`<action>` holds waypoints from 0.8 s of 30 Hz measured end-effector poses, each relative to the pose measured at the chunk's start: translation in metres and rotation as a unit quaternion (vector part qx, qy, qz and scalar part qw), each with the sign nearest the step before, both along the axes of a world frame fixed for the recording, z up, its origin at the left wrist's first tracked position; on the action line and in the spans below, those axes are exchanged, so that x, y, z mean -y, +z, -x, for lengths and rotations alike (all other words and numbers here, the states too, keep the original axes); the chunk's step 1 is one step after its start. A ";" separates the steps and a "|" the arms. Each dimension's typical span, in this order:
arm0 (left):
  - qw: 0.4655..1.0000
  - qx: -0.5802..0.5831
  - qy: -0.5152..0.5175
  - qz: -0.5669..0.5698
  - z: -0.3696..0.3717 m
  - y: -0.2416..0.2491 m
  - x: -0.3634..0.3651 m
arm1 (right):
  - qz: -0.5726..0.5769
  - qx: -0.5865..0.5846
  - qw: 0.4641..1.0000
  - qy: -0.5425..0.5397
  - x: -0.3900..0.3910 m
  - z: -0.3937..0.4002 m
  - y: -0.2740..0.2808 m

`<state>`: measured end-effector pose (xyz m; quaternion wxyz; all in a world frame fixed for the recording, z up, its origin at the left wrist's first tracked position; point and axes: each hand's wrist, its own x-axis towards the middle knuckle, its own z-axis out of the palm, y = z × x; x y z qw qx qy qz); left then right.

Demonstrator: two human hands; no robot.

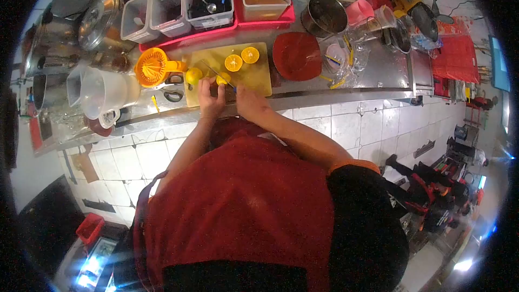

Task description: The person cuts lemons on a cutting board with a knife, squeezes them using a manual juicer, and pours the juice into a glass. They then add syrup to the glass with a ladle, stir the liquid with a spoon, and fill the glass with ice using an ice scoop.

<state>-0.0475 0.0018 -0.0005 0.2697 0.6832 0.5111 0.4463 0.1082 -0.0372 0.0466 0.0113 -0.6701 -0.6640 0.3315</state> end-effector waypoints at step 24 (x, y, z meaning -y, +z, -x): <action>0.993 -0.100 -0.063 -0.016 0.007 0.023 -0.006 | 0.112 -0.050 0.987 0.107 0.054 -0.114 0.033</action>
